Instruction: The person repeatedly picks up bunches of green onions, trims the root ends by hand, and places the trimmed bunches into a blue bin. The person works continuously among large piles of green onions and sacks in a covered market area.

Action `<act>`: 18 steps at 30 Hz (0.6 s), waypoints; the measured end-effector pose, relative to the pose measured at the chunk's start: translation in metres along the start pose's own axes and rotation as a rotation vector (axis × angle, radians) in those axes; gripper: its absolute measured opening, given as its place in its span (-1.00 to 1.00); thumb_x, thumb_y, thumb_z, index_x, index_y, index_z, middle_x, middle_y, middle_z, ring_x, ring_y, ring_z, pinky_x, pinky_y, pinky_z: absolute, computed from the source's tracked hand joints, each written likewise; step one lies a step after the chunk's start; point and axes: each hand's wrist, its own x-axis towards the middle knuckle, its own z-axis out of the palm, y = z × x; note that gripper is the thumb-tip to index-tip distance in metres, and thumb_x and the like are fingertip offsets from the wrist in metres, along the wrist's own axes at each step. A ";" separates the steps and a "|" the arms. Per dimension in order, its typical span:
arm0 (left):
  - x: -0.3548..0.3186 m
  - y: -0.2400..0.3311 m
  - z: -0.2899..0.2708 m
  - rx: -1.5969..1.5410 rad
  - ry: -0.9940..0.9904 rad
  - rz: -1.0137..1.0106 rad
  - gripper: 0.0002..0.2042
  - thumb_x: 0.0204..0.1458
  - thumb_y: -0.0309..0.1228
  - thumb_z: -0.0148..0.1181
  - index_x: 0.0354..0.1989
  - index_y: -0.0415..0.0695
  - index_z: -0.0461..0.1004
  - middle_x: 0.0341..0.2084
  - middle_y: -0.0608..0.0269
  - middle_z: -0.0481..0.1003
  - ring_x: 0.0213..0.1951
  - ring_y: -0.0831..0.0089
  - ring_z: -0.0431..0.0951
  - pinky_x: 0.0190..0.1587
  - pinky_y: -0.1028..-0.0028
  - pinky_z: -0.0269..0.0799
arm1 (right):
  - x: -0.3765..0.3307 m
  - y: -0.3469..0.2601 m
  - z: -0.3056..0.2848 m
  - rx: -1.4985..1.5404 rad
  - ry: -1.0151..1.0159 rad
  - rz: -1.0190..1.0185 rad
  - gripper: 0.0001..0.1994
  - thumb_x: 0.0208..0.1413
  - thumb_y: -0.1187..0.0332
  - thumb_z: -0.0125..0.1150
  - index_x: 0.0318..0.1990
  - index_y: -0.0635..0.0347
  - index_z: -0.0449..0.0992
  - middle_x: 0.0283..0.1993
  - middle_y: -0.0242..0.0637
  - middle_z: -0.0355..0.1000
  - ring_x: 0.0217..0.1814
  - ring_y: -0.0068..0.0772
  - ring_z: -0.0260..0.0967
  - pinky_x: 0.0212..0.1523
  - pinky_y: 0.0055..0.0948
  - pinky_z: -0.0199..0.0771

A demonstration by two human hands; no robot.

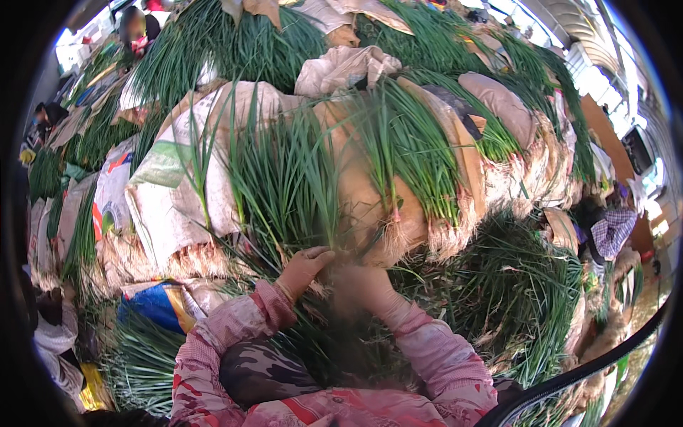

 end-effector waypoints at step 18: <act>-0.008 -0.011 -0.003 -0.300 0.128 0.101 -0.77 0.27 -0.29 0.10 -0.25 -0.24 0.48 -0.46 0.18 0.56 -0.56 0.45 0.53 -0.48 0.43 0.51 | 0.027 0.050 0.017 0.911 0.613 0.408 -0.79 0.30 0.24 0.13 -0.20 0.14 0.62 -0.45 -0.45 0.49 -0.51 -0.70 0.32 -0.49 -0.65 0.29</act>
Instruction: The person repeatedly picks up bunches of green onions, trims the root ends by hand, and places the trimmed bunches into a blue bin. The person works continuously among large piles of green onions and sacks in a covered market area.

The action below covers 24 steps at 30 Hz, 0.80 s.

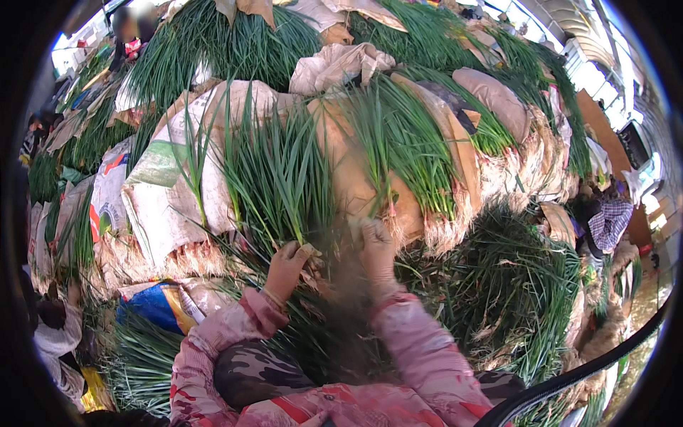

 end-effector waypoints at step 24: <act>0.022 -0.007 0.044 -0.071 -0.100 -0.247 -0.76 0.23 -0.22 0.15 -0.35 -0.14 0.50 -0.65 0.37 0.47 -0.61 0.60 0.41 -0.55 0.56 0.30 | -0.011 -0.026 0.002 -0.565 -0.554 0.181 -0.60 0.25 0.01 0.15 -0.32 0.23 0.53 -0.46 -0.06 0.47 -0.49 -0.05 0.42 -0.45 -0.22 0.38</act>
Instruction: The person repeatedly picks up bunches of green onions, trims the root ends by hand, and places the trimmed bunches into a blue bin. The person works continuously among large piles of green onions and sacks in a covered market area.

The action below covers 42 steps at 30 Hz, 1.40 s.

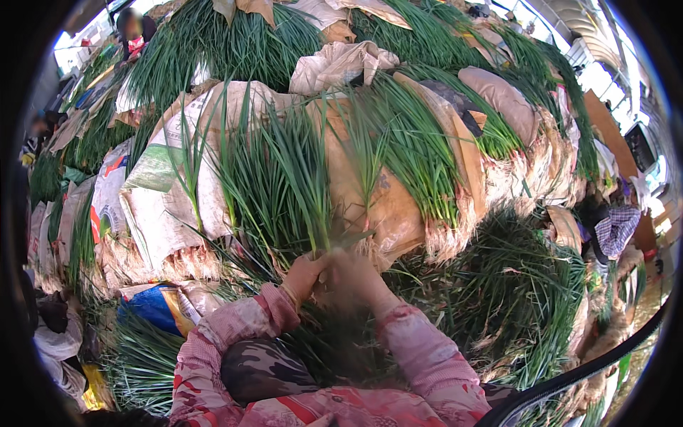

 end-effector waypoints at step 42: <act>-0.063 0.049 0.006 0.039 -0.137 0.313 -0.61 0.35 -0.13 -0.08 -0.43 -0.10 0.49 -0.68 0.41 0.44 -0.75 0.69 0.26 -0.65 0.66 0.13 | -0.015 0.071 -0.044 0.030 0.395 0.158 -0.60 0.25 0.03 0.12 -0.30 0.24 0.58 -0.46 -0.32 0.53 -0.47 -0.39 0.43 -0.40 -0.32 0.41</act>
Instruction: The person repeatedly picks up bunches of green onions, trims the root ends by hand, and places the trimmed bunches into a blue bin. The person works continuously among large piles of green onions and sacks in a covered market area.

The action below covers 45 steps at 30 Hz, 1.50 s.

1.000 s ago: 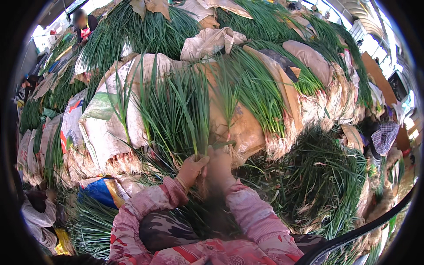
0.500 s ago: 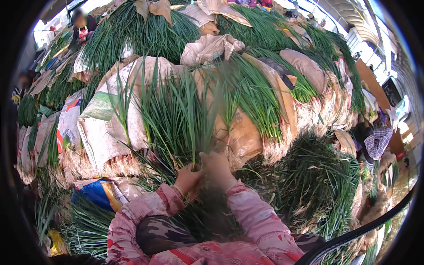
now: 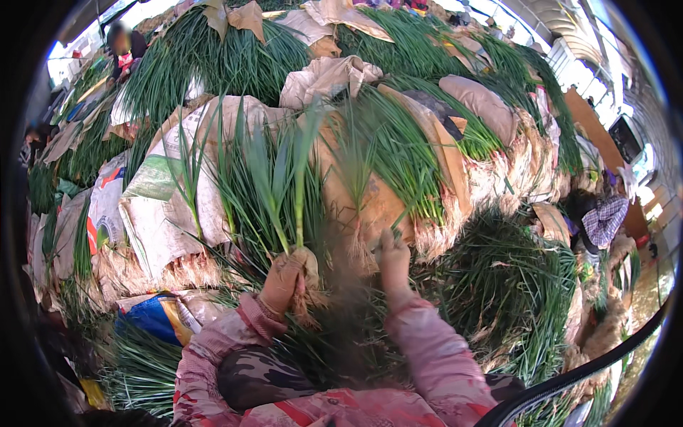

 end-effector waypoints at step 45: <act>0.007 0.082 -0.030 0.083 0.343 0.322 -0.61 0.31 -0.34 -0.02 0.25 -0.24 0.33 -0.30 0.14 0.63 -0.73 0.79 0.20 -0.63 0.71 0.14 | -0.054 -0.022 -0.057 -0.944 -0.972 -0.177 -0.66 0.23 0.01 0.04 -0.16 0.01 0.63 -0.31 -0.26 0.59 -0.25 -0.15 0.56 -0.15 -0.18 0.51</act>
